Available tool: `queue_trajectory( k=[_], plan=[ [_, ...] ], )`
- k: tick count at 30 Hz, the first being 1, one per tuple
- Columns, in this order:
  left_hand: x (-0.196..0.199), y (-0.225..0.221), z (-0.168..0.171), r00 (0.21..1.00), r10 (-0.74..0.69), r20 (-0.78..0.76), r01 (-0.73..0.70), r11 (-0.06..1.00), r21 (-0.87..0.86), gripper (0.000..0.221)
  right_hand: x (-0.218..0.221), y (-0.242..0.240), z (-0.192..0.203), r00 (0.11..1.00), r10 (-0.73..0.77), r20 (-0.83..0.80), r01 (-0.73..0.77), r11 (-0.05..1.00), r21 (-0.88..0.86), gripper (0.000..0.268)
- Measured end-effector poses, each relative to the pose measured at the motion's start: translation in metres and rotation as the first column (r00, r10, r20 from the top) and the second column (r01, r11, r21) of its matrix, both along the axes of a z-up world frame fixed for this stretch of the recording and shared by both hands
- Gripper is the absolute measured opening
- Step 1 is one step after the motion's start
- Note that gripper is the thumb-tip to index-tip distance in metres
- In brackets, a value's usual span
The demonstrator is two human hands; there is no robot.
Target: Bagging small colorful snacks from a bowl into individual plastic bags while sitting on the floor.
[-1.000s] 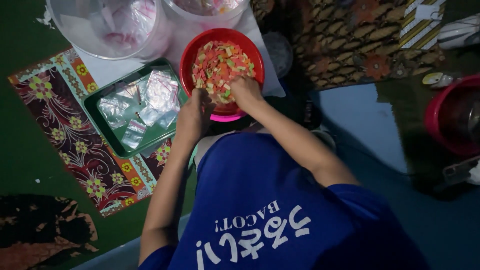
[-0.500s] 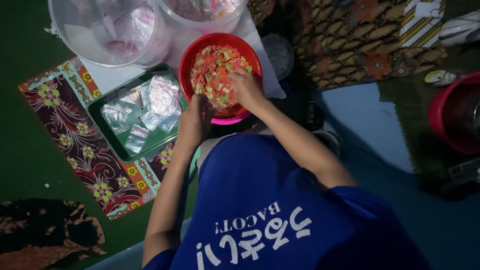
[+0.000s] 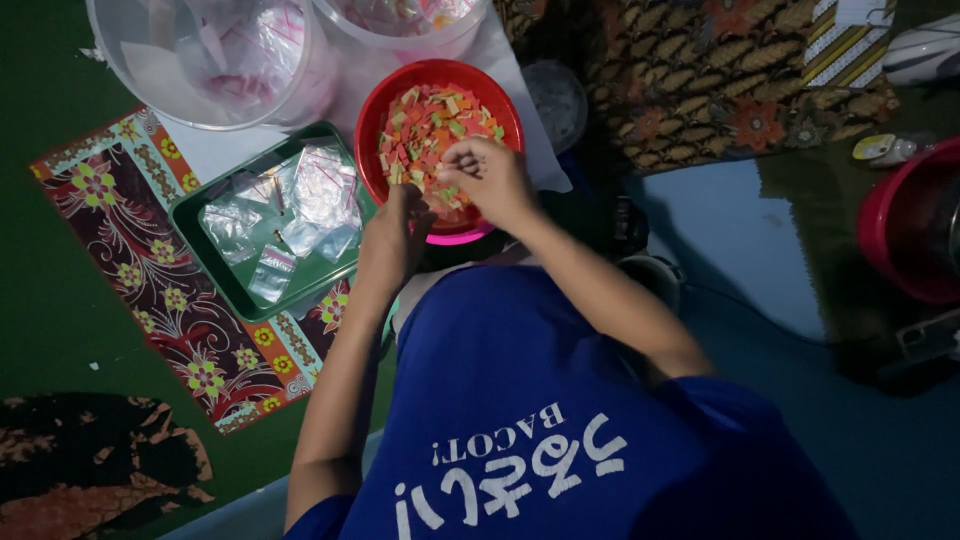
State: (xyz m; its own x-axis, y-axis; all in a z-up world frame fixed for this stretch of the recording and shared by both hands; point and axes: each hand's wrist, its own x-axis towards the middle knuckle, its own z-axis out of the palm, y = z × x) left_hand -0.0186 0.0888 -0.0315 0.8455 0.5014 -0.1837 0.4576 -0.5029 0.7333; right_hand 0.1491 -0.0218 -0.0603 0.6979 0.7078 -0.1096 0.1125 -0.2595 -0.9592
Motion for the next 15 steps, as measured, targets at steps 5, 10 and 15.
queue_trajectory(
  k=[5,10,15],
  plan=[
    [0.005,-0.002,-0.001,0.999,-0.038,0.029,0.037,0.999,0.034,0.032,-0.023,0.001,0.018,0.979,0.064,0.192,-0.071,0.997,0.029,0.02],
    [0.008,-0.003,0.007,0.996,-0.062,0.058,0.058,0.995,0.078,0.033,-0.021,0.001,-0.009,0.894,0.106,0.435,-0.147,0.987,0.062,0.022],
    [0.006,-0.002,-0.002,0.994,-0.089,0.07,0.078,0.986,0.144,0.033,-0.019,-0.004,-0.017,0.819,0.111,0.563,-0.183,0.98,0.073,0.019]
  ],
)
